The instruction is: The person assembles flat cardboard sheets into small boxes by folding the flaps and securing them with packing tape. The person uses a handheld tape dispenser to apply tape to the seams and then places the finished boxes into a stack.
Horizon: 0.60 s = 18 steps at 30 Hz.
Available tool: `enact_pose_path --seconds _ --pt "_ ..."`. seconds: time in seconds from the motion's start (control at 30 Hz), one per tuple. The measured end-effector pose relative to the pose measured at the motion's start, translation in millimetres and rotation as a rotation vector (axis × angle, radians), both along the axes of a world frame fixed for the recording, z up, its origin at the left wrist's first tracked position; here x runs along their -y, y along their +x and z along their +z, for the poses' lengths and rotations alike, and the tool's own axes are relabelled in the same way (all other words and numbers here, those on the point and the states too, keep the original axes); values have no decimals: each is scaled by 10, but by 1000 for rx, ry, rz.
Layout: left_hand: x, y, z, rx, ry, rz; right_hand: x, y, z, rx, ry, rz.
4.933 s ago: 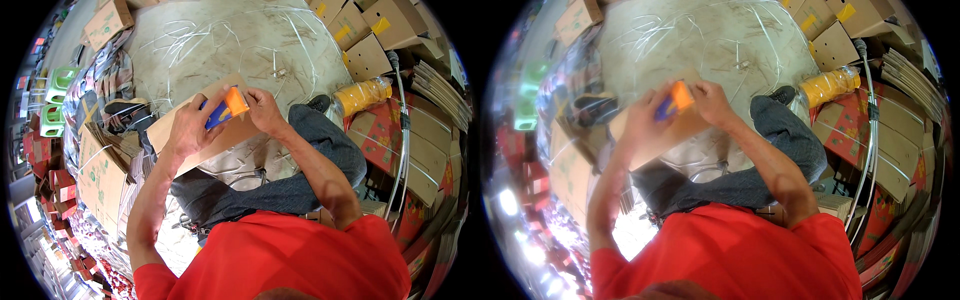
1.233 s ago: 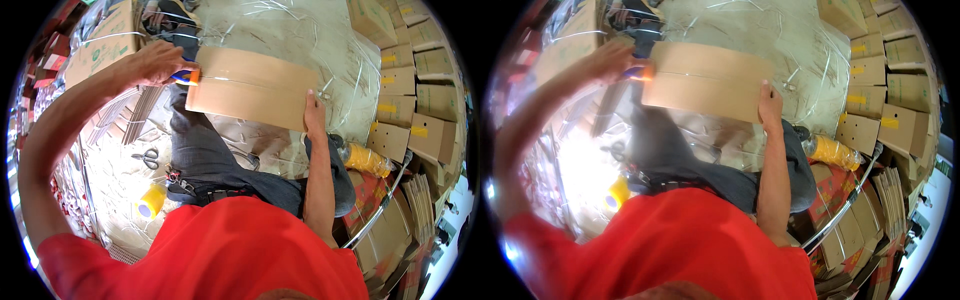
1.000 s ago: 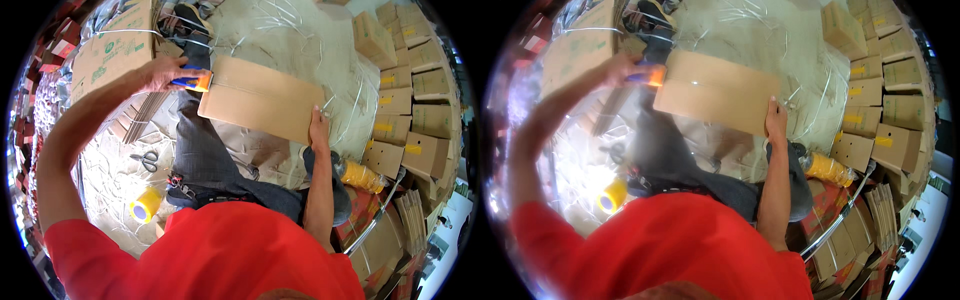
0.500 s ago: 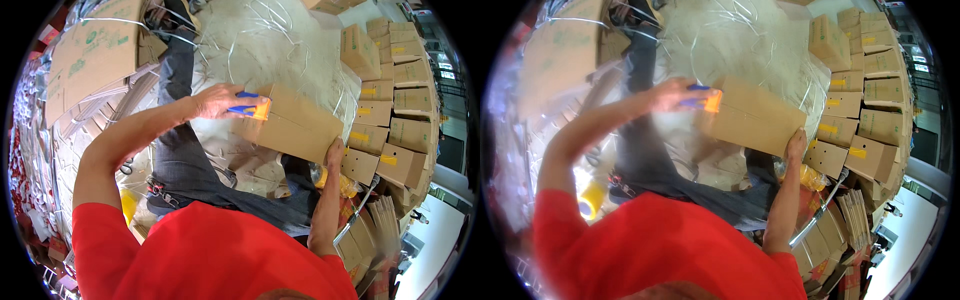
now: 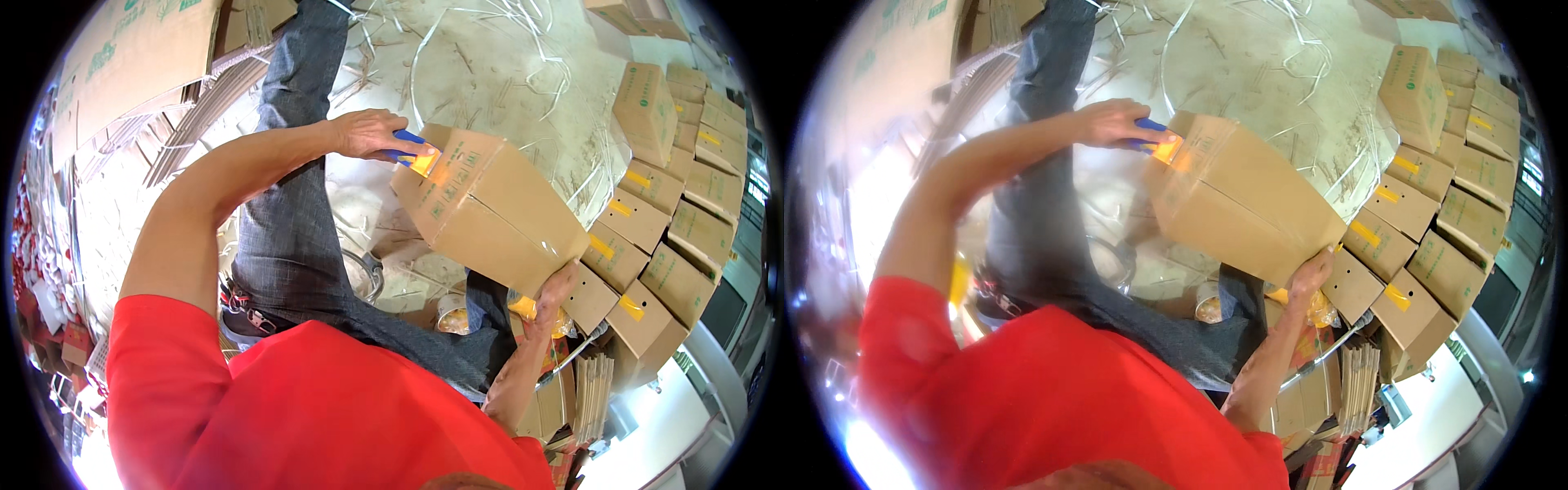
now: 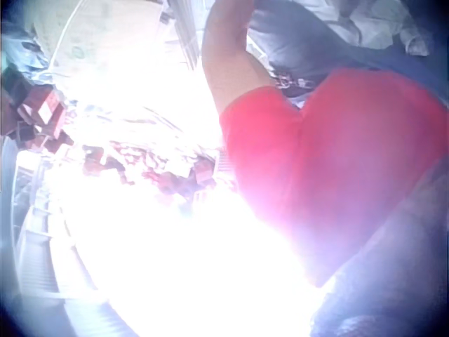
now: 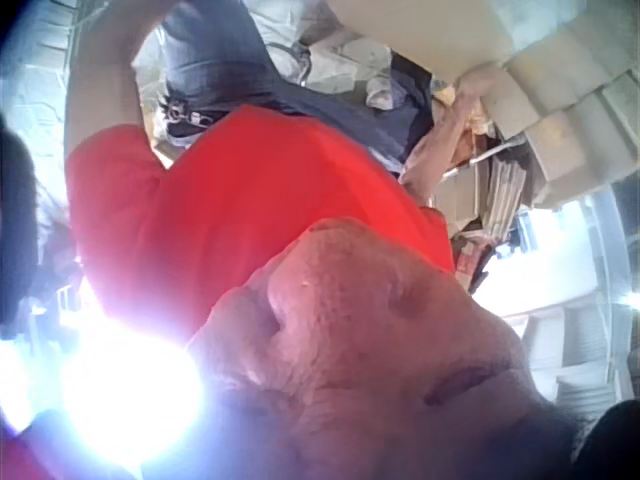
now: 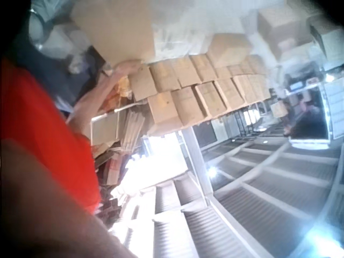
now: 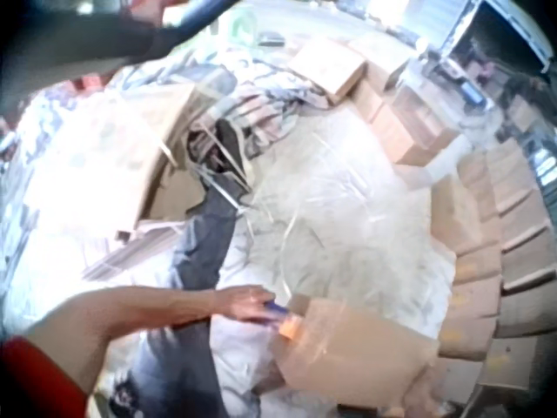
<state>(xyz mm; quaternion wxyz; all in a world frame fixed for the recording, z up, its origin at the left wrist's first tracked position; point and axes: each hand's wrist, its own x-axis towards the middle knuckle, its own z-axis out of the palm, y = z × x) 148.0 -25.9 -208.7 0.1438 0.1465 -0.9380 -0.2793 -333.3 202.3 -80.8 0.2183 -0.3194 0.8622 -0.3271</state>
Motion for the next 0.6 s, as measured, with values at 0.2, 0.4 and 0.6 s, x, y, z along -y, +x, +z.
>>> enact_pose_path --seconds 0.2,0.4,0.6 --pt "51 23 -285 72 22 19 22 38 41 38 -2 -21" --pt "-36 -100 34 224 -168 62 -74 -129 -78 -27 20 28" --pt "-96 -865 579 620 -413 -119 5 -37 -49 -119 20 34"
